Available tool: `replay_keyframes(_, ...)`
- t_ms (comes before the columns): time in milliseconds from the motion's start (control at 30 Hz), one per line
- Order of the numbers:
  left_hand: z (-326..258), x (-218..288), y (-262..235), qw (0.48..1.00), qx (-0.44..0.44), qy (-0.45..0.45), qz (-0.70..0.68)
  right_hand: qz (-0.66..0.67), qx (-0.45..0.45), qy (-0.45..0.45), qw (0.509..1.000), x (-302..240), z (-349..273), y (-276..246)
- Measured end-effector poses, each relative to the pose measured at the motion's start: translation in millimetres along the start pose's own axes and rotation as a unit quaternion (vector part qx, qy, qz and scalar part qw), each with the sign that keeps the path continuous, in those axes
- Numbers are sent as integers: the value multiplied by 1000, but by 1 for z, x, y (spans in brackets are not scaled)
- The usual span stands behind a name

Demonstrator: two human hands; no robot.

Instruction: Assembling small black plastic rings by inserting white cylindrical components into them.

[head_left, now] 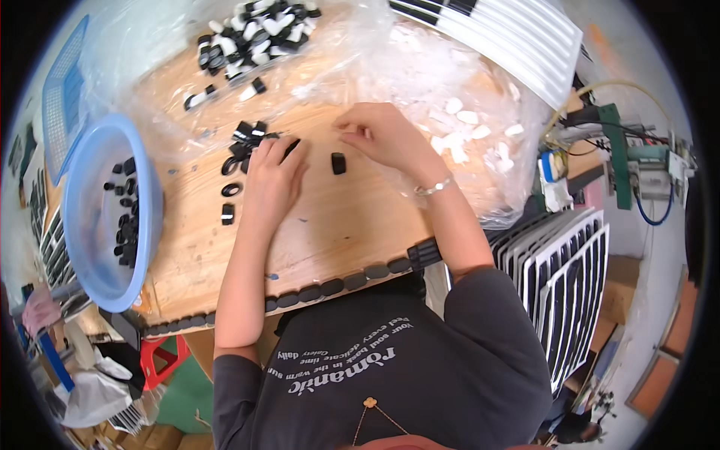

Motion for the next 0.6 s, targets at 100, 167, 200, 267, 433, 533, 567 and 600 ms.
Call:
replay_keyframes(100, -6, -9, 18, 999, -21, -13, 30, 5, 68, 163, 984, 37, -42, -58)
replay_keyframes(167, -3, -12, 20, 999, -5, -18, 37, -57, 125, 241, 961, 65, -80, -97)
replay_keyframes(200, -1, -13, 23, 999, -6, -15, 32, -60, 128, 246, 959, 71, -92, -103)
replay_keyframes(267, -3, -21, 18, 998, 12, -46, 30, -124, 54, 338, 931, 94, -111, -95)
replay_keyframes(433, -2, -27, 15, 993, -9, -108, -35, -167, 93, 293, 937, 87, -122, -74)
replay_keyframes(533, -9, -38, 15, 945, 30, -205, -254, -120, 186, 304, 927, 72, -117, -93)
replay_keyframes(567, -13, -36, 17, 935, 36, -198, -292, -31, 200, 300, 932, 59, -106, -93)
replay_keyframes(600, -15, -34, 14, 936, 40, -201, -287, 132, 231, 232, 936, 45, -89, -77)
Point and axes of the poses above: each hand's wrist, its own z-axis towards the middle knuckle, its own y-axis out of the palm, x = y × z, the point moved 10 cm from there along z, towards the middle knuckle, and after that the axes turned 6 degrees about -x, right-handed, at the moved point
